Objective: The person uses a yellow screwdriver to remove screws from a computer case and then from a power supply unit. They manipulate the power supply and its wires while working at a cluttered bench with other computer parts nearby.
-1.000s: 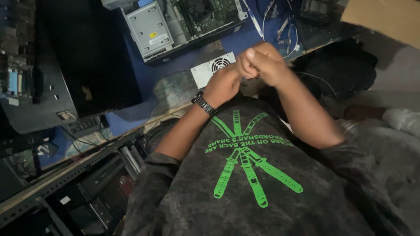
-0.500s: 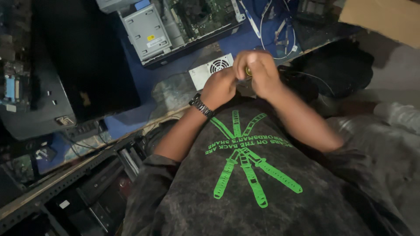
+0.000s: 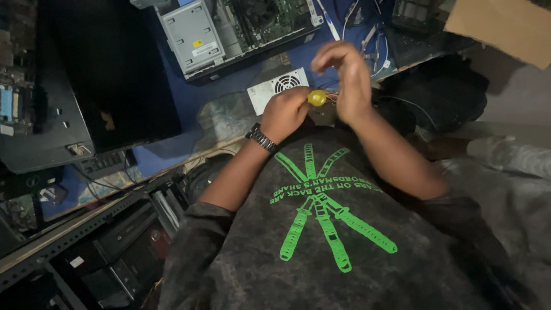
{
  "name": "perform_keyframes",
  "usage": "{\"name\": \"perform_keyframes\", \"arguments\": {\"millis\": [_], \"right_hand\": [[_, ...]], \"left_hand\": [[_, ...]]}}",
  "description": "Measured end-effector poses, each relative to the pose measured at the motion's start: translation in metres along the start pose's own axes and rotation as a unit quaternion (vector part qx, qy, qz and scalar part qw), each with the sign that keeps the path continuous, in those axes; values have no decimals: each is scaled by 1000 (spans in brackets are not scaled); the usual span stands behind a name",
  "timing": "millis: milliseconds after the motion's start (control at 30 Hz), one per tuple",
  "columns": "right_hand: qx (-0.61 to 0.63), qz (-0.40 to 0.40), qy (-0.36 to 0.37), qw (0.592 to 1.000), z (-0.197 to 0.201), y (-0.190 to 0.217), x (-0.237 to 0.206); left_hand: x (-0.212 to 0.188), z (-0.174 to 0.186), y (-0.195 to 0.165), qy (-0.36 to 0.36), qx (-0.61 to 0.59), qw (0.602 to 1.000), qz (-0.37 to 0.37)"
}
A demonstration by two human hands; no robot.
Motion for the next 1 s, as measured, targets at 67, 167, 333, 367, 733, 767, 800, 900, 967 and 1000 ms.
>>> {"name": "perform_keyframes", "arguments": {"millis": [67, 167, 333, 367, 733, 767, 800, 900, 967, 1000], "right_hand": [[-146, -91, -2, 985, 14, -28, -6], [-346, -199, 108, 911, 34, -68, -32], [-455, -138, 242, 846, 34, -107, -70], [-455, -108, 238, 851, 31, -110, -72], [-497, 0, 227, 838, 25, -118, -55], [-486, 5, 227, 844, 27, -120, -53], [-475, 10, 227, 850, 28, -121, -52], [-453, -8, 246, 857, 34, -126, -49], [-465, 2, 261, 846, 37, -128, -48], [-471, 8, 268, 840, 37, -128, -47]], "left_hand": [[-4, 4, -3, -18, -7, 999, -27], [-10, 9, -8, -48, -10, 998, -42], [-25, 9, -8, -106, -74, 989, 64], [-27, 8, -9, -120, -77, 988, 54], [-41, -6, -10, -198, 21, 979, 36], [-43, -6, -11, -210, 16, 977, 31], [-44, -8, -12, -221, 11, 975, 26], [-51, -11, -17, -234, 36, 971, 41], [-58, -11, -22, -244, 46, 968, 41], [-62, -10, -24, -249, 52, 966, 41]]}}
Point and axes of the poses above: each hand's wrist, its own x-axis towards the middle knuckle, its own z-axis out of the back of the hand, y = z × x, the point moved 2 cm from there along x, towards the middle knuckle, and after that the axes turned 7 degrees about -x, right-handed, at the moved point
